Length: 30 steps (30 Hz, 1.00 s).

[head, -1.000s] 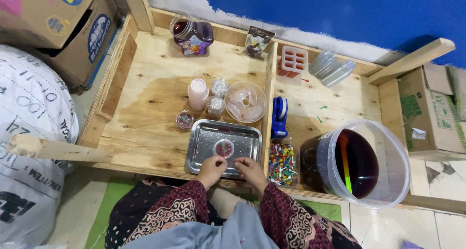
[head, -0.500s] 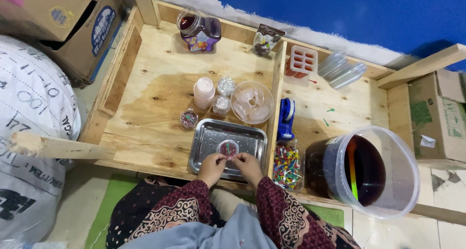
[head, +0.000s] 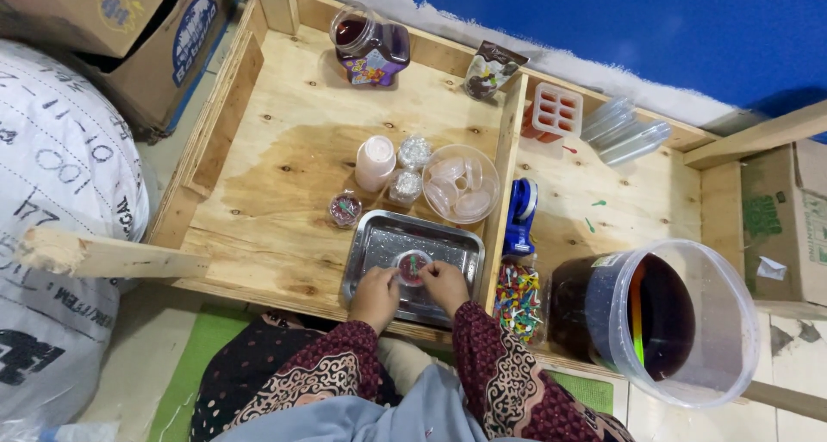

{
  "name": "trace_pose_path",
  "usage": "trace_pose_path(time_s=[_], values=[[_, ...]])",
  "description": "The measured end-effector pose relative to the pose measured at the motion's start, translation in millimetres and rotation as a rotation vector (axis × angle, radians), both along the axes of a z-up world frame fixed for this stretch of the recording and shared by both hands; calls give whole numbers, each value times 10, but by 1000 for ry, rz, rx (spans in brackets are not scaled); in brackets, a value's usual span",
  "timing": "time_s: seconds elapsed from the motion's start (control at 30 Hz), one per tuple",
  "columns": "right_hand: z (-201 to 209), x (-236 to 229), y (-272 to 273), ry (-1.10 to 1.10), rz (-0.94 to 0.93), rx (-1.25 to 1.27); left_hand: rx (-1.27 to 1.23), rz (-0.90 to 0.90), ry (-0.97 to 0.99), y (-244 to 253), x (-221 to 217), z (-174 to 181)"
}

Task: The person places a small plastic cup on a metal tray, adds colorful sprinkles, and then pours a dark liquid from a large container into the cup using a green ladle. The person repeats this process with another cup, adding sprinkles and liquid before placing the finished items on the tray.

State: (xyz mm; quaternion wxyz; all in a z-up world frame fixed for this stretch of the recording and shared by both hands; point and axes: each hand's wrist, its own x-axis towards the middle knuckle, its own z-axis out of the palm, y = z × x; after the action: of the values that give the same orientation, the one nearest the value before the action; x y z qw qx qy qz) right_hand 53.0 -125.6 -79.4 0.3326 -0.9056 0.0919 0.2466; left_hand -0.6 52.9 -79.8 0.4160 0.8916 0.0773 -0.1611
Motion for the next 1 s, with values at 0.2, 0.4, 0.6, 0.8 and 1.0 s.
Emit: trace_pose_path(time_s=[0.2, 0.4, 0.6, 0.8, 1.0], values=[[135, -12, 63, 29, 31, -22, 168, -126, -261, -77, -65, -40], [55, 80, 85, 34, 90, -97, 287, -159, -441, -82, -78, 153], [105, 134, 100, 38, 112, -121, 318, -261, -417, -92, -62, 254], [37, 143, 93, 28, 147, -157, 354, -374, -215, -91, -17, 382], [34, 141, 99, 35, 141, -157, 392, -419, -118, -96, 27, 473]])
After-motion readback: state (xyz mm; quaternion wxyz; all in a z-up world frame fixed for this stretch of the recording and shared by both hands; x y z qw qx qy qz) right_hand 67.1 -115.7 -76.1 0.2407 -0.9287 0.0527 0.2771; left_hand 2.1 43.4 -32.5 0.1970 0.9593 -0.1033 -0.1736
